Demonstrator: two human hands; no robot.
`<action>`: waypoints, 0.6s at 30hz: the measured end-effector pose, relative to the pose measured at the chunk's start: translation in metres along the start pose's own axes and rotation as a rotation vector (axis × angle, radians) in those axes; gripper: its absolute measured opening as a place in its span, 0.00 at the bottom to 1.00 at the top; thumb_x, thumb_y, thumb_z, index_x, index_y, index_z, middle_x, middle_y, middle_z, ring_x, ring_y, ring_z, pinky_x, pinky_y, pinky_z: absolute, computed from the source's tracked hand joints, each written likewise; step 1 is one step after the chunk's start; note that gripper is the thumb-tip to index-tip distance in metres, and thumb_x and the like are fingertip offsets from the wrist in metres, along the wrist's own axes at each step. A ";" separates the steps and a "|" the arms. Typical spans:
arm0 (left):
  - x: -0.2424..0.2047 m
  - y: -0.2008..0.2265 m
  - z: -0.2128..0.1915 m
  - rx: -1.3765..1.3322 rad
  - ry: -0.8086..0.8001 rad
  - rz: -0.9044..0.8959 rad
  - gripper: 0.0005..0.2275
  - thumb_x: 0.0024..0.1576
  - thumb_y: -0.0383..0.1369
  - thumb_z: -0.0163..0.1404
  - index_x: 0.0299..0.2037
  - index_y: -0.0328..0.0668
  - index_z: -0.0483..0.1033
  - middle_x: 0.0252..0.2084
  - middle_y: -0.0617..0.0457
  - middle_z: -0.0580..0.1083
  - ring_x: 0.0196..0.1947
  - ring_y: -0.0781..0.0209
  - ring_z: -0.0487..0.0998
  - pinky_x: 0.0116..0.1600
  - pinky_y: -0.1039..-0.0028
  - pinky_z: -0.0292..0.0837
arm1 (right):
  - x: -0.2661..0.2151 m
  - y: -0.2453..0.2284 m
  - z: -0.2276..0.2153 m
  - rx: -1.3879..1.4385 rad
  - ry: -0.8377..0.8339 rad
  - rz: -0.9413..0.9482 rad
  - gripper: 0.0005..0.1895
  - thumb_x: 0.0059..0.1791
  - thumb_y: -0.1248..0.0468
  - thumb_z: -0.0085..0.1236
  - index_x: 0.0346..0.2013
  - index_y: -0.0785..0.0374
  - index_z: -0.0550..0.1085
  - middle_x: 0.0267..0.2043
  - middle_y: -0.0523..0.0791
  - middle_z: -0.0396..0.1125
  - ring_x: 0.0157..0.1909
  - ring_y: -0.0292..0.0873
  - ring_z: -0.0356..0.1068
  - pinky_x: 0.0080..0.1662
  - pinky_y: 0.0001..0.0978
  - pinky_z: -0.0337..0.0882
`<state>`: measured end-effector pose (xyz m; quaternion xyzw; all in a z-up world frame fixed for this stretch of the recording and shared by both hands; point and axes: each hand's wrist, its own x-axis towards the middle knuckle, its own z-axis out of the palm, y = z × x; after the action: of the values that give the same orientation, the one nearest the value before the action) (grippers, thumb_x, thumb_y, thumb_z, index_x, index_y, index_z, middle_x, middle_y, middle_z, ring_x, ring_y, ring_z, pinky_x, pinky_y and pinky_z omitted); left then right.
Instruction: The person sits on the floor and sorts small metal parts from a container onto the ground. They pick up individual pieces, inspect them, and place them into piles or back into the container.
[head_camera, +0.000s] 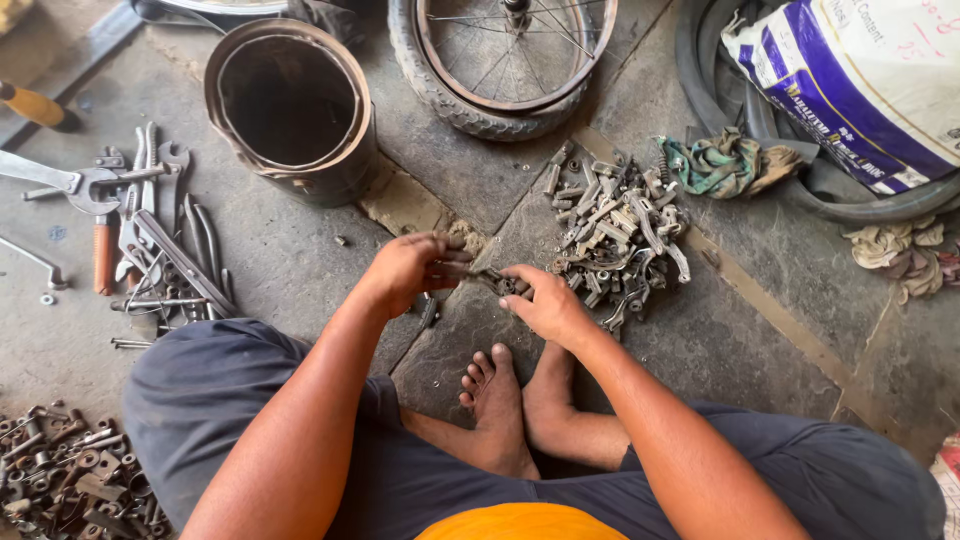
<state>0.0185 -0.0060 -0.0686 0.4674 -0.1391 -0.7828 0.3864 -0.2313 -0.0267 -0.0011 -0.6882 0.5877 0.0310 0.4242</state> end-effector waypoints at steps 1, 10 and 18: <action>-0.002 0.005 0.001 -0.090 -0.010 0.022 0.16 0.63 0.31 0.42 0.56 0.33 0.75 0.46 0.46 0.80 0.43 0.55 0.82 0.49 0.64 0.79 | 0.001 -0.006 -0.001 0.020 0.017 -0.014 0.26 0.44 0.60 0.65 0.57 0.57 0.75 0.41 0.49 0.77 0.39 0.44 0.76 0.44 0.36 0.76; -0.015 0.028 0.006 -0.247 -0.021 0.192 0.14 0.62 0.32 0.50 0.57 0.35 0.71 0.50 0.45 0.79 0.49 0.55 0.80 0.55 0.64 0.78 | 0.007 -0.023 -0.002 0.301 0.001 -0.091 0.23 0.49 0.63 0.62 0.58 0.68 0.73 0.42 0.47 0.77 0.41 0.38 0.77 0.45 0.29 0.75; -0.018 0.030 0.014 -0.193 -0.147 0.285 0.20 0.58 0.25 0.53 0.61 0.39 0.68 0.56 0.48 0.78 0.55 0.58 0.79 0.58 0.68 0.75 | 0.014 -0.024 0.024 0.775 -0.068 -0.084 0.19 0.50 0.71 0.58 0.55 0.73 0.70 0.43 0.46 0.75 0.44 0.37 0.75 0.48 0.28 0.78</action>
<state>0.0262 -0.0145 -0.0328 0.3452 -0.1560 -0.7619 0.5254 -0.1958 -0.0245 -0.0107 -0.4989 0.5128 -0.1879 0.6729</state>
